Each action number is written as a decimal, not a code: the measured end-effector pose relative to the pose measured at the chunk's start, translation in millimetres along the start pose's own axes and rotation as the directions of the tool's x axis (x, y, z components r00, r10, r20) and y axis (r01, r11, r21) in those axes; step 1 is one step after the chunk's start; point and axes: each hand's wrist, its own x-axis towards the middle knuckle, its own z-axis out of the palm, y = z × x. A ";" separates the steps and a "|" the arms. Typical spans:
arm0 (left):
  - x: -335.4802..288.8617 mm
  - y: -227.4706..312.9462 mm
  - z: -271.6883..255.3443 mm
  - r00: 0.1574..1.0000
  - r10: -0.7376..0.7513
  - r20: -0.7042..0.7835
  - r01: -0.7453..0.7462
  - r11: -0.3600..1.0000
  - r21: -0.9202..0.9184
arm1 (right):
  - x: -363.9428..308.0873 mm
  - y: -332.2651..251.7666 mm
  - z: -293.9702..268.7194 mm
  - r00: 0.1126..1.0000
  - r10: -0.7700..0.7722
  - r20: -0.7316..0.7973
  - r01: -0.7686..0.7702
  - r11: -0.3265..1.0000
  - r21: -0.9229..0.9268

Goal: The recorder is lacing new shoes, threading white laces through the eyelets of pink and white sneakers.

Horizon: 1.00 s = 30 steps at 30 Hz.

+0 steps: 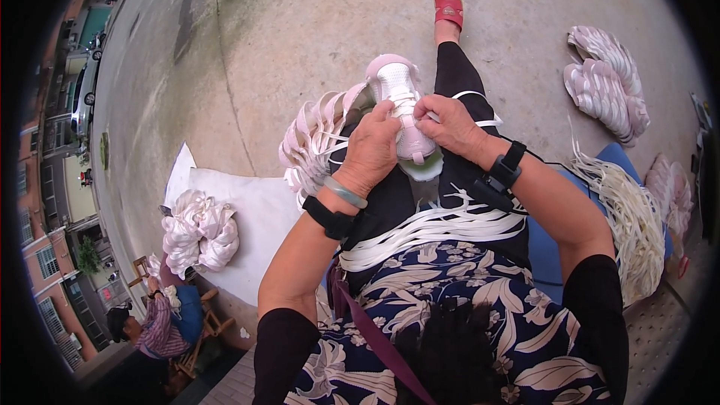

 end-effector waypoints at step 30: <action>6.8 -2.5 2.3 0.996 -0.054 0.067 0.048 0.994 0.096 | -2.1 5.8 2.4 0.998 0.048 0.033 -0.050 0.997 0.057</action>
